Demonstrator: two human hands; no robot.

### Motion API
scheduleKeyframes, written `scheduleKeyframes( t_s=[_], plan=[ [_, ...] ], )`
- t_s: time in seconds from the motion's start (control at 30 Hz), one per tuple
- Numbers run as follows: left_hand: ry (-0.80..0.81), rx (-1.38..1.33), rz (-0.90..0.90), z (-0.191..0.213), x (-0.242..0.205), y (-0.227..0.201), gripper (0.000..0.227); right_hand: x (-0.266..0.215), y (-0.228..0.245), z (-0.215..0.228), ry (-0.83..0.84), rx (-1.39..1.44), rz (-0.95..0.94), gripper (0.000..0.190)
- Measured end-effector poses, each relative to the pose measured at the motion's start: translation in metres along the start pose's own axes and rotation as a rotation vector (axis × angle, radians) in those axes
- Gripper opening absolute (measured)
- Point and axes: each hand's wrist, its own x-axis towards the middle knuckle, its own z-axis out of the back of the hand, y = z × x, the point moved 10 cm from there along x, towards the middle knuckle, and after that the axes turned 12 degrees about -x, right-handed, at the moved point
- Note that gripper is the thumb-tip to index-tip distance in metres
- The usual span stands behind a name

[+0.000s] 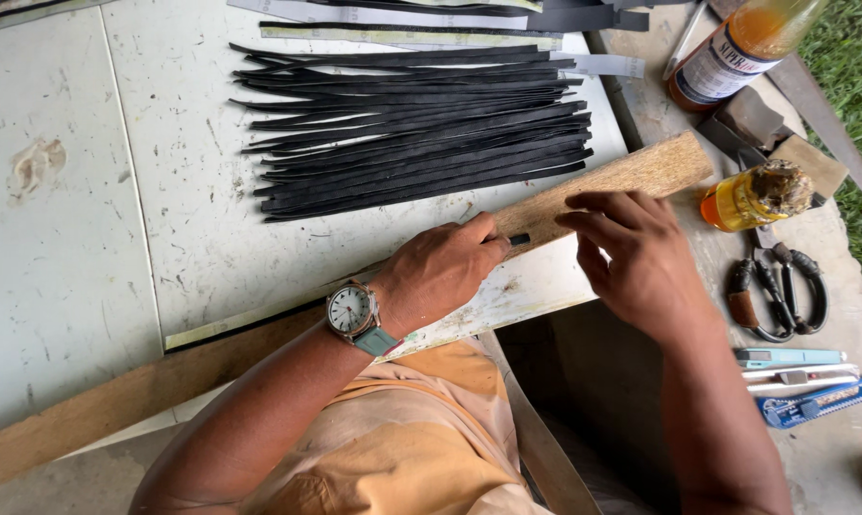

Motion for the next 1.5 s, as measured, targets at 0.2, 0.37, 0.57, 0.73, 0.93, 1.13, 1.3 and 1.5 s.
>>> scheduleKeyframes(
  t_s=[0.2, 0.37, 0.57, 0.73, 0.93, 1.13, 1.3, 1.5],
  plan=[
    [0.039, -0.041, 0.007, 0.008, -0.004, 0.006, 0.010, -0.024, 0.030, -0.034, 0.086, -0.105, -0.043, 0.061],
    [-0.021, -0.021, -0.049, 0.027, -0.025, 0.009, 0.014, -0.027, 0.036, -0.040, 0.096, -0.222, -0.024, 0.068],
    [-0.034, -0.010, -0.021, 0.026, -0.032, 0.015, 0.012, -0.027, 0.047, -0.045, 0.148, -0.293, -0.009, 0.066],
    [-0.022, 0.016, 0.000, 0.023, -0.033, 0.019, 0.010, -0.024, 0.061, -0.043, 0.114, -0.324, 0.040, 0.065],
    [-0.017, 0.000, -0.006, 0.023, -0.030, 0.020, 0.007, -0.021, 0.073, -0.048, 0.078, -0.317, 0.039, 0.061],
    [-0.020, -0.112, 0.027, 0.052, -0.055, 0.029, 0.020, -0.020, 0.080, -0.052, 0.088, -0.309, 0.072, 0.061],
    [-0.028, -0.042, 0.050, 0.052, -0.065, 0.030, 0.018, -0.018, 0.085, -0.054, 0.098, -0.285, 0.073, 0.059],
    [-0.012, 0.091, 0.039, 0.041, -0.059, 0.028, 0.005, -0.014, 0.096, -0.059, 0.077, -0.250, 0.102, 0.060]
  ],
)
